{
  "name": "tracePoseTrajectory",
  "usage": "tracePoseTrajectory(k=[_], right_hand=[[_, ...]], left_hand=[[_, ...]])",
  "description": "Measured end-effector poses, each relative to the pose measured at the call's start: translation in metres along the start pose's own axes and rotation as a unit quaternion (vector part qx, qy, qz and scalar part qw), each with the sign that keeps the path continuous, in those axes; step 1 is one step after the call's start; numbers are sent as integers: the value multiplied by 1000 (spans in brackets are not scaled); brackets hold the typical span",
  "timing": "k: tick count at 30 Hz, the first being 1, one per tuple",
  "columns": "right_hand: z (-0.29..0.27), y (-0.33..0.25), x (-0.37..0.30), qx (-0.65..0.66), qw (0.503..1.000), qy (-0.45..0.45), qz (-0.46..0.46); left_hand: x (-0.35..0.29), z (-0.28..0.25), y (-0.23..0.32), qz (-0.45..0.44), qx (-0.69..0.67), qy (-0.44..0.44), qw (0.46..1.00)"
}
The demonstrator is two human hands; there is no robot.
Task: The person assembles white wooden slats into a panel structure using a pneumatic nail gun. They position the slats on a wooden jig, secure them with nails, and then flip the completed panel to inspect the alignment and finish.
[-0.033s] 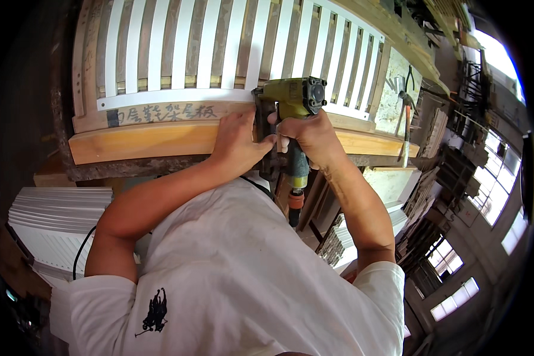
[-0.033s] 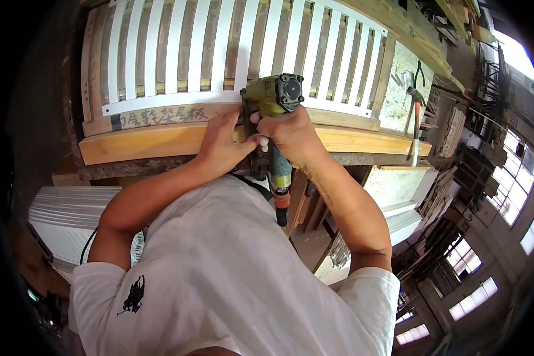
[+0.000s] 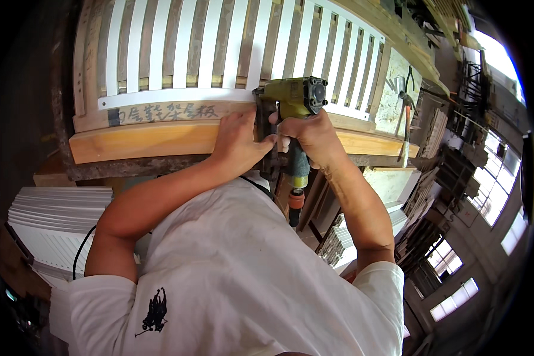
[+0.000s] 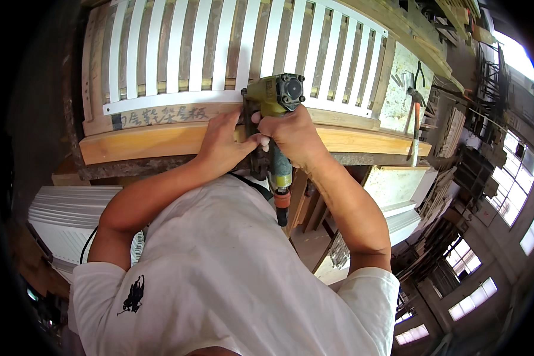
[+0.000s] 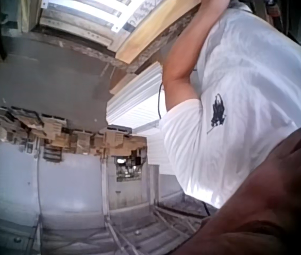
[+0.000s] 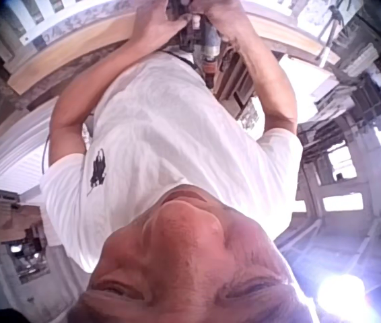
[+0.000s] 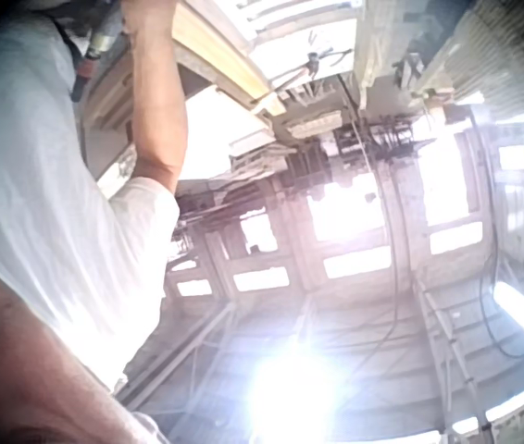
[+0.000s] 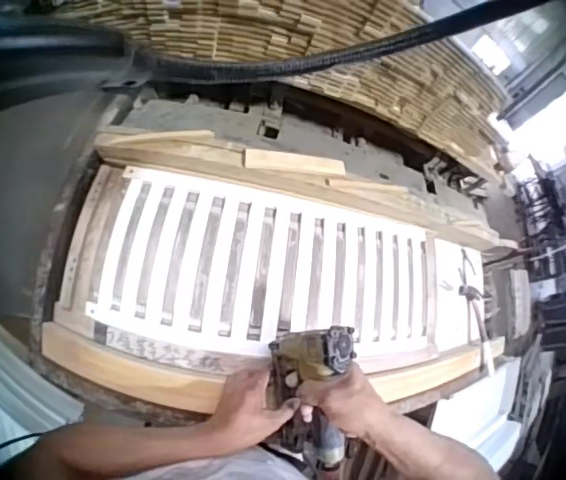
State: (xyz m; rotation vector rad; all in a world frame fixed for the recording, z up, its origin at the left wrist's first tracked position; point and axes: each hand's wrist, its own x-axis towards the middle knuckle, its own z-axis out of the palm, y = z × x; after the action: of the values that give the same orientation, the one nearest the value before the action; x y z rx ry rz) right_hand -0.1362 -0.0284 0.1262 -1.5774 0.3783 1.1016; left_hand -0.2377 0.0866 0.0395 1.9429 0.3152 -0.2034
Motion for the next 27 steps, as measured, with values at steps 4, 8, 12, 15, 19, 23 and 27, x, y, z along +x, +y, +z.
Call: tracePoseTrajectory(k=[4,8,12,15,19,23,27], right_hand=[[6,-1,0,-24,1000,-1,-11],[15,4,7,-22,1000,-11,-10],[37,-1,7,-27,1000,-7,-10],[38,-3,7,-45,999,-14,-7],[42,-7,5,-54,998,2,13],[44,-1,10,-46,999,-7,9],[62,-5,14,-55,998,-36,5]], left_hand=[[1,-9,1,-28,4,-28,999],[-5,-20,-5,-30,25,-10,999],[-12,-32,-13,-6,47,26,999],[-10,-34,-15,-33,31,-12,999],[-11,-34,-19,-7,11,17,1000],[-11,-38,-23,-5,-11,19,1000],[-17,-54,-27,-20,34,24,999]])
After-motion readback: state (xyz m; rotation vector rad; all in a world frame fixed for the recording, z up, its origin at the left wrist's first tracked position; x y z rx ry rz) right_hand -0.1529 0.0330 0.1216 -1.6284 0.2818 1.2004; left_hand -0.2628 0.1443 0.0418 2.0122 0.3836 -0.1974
